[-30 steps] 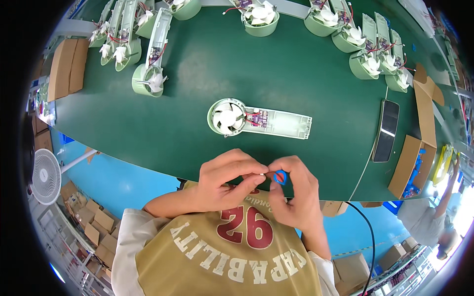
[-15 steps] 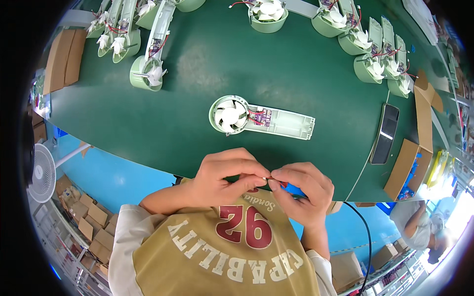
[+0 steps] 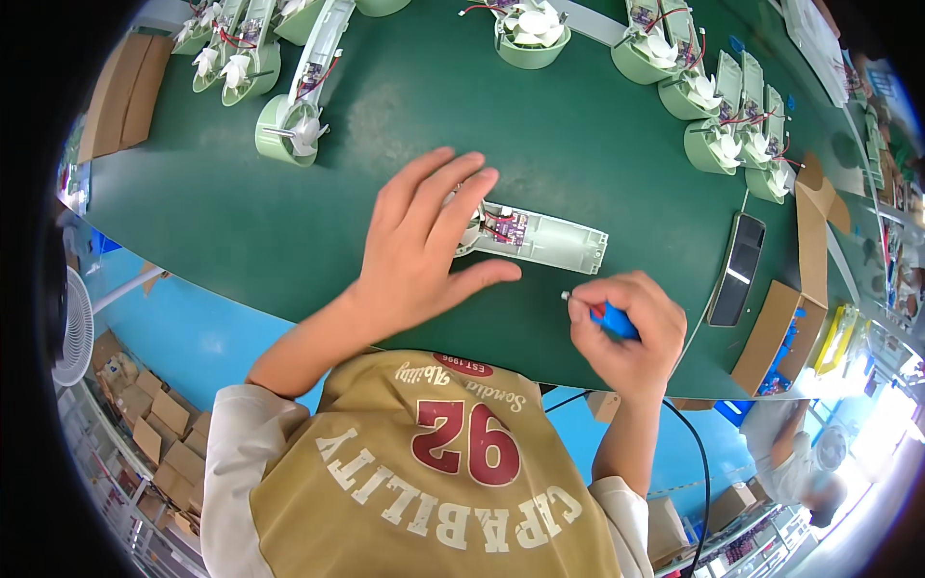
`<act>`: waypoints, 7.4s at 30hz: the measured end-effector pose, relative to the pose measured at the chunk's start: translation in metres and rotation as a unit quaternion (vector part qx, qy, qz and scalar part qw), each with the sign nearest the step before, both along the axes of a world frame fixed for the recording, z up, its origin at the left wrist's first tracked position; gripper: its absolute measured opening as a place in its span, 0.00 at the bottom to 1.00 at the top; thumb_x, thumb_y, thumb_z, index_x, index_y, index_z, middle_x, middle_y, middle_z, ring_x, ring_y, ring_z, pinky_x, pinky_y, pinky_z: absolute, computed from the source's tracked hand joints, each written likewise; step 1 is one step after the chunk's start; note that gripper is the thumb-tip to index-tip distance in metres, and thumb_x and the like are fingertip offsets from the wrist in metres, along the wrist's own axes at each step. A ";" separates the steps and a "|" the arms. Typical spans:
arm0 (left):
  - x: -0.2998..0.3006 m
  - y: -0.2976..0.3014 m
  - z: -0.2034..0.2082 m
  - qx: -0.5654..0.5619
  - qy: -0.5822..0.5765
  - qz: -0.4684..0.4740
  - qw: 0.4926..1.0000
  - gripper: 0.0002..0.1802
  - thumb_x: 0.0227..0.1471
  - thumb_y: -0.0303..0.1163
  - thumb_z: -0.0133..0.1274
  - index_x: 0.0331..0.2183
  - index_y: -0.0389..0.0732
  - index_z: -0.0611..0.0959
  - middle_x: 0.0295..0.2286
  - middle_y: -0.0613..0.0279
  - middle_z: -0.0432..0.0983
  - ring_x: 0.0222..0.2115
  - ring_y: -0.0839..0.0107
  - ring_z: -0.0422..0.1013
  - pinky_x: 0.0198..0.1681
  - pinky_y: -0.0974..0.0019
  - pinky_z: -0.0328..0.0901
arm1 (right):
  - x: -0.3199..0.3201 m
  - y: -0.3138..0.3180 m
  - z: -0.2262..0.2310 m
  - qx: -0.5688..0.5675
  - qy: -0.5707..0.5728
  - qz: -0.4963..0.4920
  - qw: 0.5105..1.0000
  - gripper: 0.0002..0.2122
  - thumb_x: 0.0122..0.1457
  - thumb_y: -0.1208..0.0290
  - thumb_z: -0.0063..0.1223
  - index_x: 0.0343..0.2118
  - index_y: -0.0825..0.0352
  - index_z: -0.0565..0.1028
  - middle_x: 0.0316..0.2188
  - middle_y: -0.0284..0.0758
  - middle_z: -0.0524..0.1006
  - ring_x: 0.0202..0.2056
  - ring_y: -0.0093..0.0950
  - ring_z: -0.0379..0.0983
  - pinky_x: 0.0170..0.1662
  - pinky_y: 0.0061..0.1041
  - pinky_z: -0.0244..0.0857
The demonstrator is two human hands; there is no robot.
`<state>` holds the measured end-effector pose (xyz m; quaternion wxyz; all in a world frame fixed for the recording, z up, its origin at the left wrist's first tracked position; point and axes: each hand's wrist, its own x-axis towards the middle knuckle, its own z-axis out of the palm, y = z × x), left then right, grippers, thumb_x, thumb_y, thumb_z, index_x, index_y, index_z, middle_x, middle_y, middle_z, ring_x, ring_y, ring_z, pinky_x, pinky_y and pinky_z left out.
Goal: Assemble handheld electric fans by installing batteries, circuit boards, and housing components.
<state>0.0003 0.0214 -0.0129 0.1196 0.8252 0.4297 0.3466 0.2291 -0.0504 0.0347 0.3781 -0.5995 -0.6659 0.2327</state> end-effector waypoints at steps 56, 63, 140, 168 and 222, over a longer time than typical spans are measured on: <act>0.004 0.037 -0.008 -0.055 0.035 -0.264 0.962 0.25 0.35 0.40 0.72 0.37 0.41 0.85 0.44 0.65 0.73 0.50 0.66 0.67 0.52 0.61 0.65 | -0.008 0.020 -0.037 0.130 -0.285 0.111 0.943 0.14 0.41 0.82 0.67 0.35 0.67 0.83 0.23 0.35 0.80 0.22 0.28 0.74 0.24 0.25 0.67; 0.003 0.037 -0.009 -0.050 0.049 -0.260 0.963 0.25 0.35 0.42 0.72 0.37 0.41 0.85 0.44 0.66 0.73 0.50 0.66 0.66 0.53 0.61 0.64 | -0.013 0.017 -0.011 0.024 -0.355 0.154 0.922 0.20 0.44 0.77 0.67 0.44 0.68 0.83 0.25 0.34 0.78 0.21 0.29 0.71 0.25 0.28 0.65; -0.027 -0.012 -0.025 0.110 0.105 -0.188 0.970 0.14 0.54 0.32 0.57 0.44 0.47 0.83 0.59 0.62 0.68 0.62 0.50 0.62 0.50 0.51 0.72 | -0.034 0.015 -0.003 -0.040 -0.220 0.121 0.967 0.06 0.51 0.81 0.65 0.32 0.65 0.81 0.32 0.31 0.75 0.29 0.25 0.74 0.27 0.26 0.68; -0.016 -0.022 -0.032 0.125 0.146 -0.182 0.964 0.22 0.57 0.30 0.52 0.54 0.46 0.82 0.63 0.61 0.63 0.62 0.51 0.61 0.51 0.57 0.71 | -0.033 -0.043 -0.003 -0.195 -0.103 -0.051 0.974 0.15 0.50 0.76 0.70 0.42 0.68 0.82 0.32 0.33 0.79 0.30 0.23 0.77 0.28 0.22 0.65; 0.009 -0.017 -0.017 -0.180 -0.155 -0.070 0.969 0.41 0.45 0.33 0.66 0.59 0.31 0.68 0.54 0.43 0.67 0.52 0.44 0.67 0.57 0.49 0.63 | -0.037 -0.003 -0.023 -0.266 0.152 -0.079 0.949 0.16 0.54 0.76 0.68 0.45 0.73 0.76 0.37 0.33 0.81 0.40 0.21 0.76 0.44 0.23 0.70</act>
